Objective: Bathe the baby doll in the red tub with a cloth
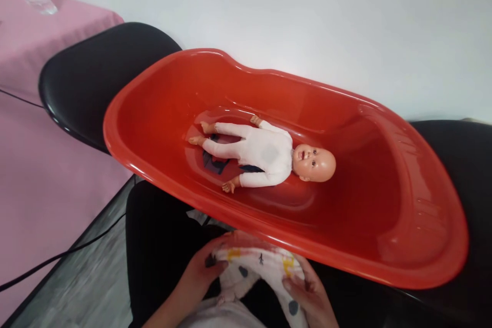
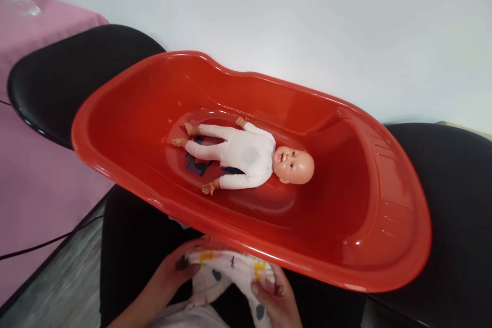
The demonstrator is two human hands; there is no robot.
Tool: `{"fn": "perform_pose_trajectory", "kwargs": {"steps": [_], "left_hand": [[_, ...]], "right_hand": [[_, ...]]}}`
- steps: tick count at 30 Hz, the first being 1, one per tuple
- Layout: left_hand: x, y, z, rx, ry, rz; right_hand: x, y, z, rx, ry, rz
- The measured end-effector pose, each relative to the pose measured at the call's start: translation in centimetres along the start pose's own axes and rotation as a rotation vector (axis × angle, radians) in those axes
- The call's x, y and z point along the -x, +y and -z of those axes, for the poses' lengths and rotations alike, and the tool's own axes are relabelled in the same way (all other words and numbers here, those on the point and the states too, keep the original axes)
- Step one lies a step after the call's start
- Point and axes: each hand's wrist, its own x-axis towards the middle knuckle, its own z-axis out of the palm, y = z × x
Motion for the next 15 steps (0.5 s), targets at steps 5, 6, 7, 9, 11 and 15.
{"fn": "perform_pose_trajectory", "kwargs": {"steps": [5,6,7,9,11,15], "left_hand": [[0.5,1.5,2.3,-0.377,0.101,-0.206],[0.7,1.8,2.4,-0.445,0.123,-0.277],[0.9,2.0,2.5,-0.5,0.147,-0.354],[1.2,2.2,2.6,-0.589,0.202,-0.517],[1.3,2.3,2.6,-0.659,0.251,-0.666],[1.2,2.6,2.4,-0.705,0.299,-0.719]], "right_hand": [[-0.2,-0.2,0.9,0.528,0.111,0.193],[-0.3,-0.1,1.0,0.607,0.097,0.229],[-0.4,-0.1,1.1,0.676,0.067,0.257],[-0.5,0.0,1.1,0.792,-0.032,0.303],[-0.7,0.0,1.1,0.883,-0.154,0.352],[-1.3,-0.6,1.1,1.021,-0.235,0.475]]}}
